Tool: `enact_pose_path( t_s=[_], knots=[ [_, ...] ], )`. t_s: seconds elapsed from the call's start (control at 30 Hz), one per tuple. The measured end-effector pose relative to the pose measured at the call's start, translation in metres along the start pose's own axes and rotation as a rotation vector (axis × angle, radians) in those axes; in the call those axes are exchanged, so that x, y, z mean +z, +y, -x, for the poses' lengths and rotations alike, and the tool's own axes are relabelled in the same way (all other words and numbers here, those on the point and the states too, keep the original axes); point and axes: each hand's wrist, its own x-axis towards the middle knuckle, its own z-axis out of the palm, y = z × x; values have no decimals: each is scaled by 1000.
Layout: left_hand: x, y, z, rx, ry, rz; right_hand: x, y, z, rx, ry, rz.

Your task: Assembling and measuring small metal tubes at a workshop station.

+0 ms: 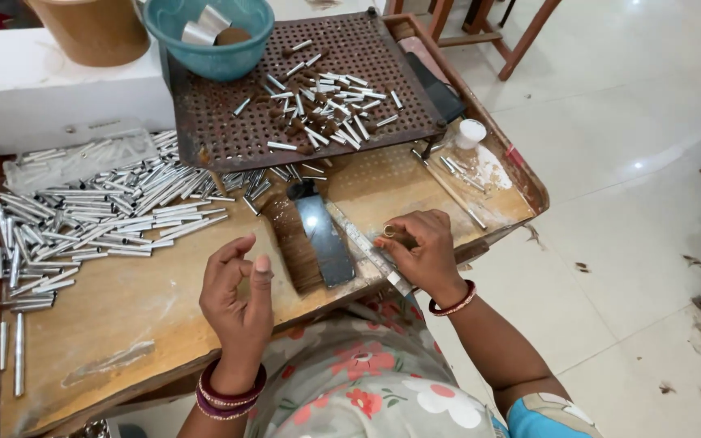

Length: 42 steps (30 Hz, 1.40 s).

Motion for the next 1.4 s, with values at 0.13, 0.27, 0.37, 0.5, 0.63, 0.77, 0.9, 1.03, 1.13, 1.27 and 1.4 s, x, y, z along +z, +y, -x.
enact_pose_path(
  t_s=[0.13, 0.27, 0.37, 0.5, 0.63, 0.77, 0.9, 1.03, 1.13, 1.27, 1.4],
  knots=[
    [1, 1, 3, -30, 15, 31, -2, -1, -3, -18, 19, 10],
    [1, -1, 5, -50, 74, 124, -12, 1, -16, -8, -174, -237],
    [1, -2, 6, -48, 81, 125, -17, 1, -15, -200, -136, -163],
    [1, 0, 5, -58, 83, 143, -8, -3, -14, -92, -57, -64],
    [0, -4, 5, -42, 64, 129, -4, -3, -15, -56, -51, -62],
    [-1, -3, 6, -34, 62, 129, -7, -13, -12, -108, 39, -57],
    [-1, -1, 9, -56, 82, 146, 0, -4, -7, -18, -73, -33],
    [0, -2, 8, -56, 94, 179, 1, -2, -8, -29, -1, -11],
    [-1, -2, 7, -53, 85, 179, 0, -6, -7, -21, 0, 6],
    [-1, -3, 7, -59, 78, 145, 2, -4, -7, -26, -22, 14],
    [-1, -3, 8, -68, 76, 159, 1, -9, -8, -66, 31, 74]
  ],
)
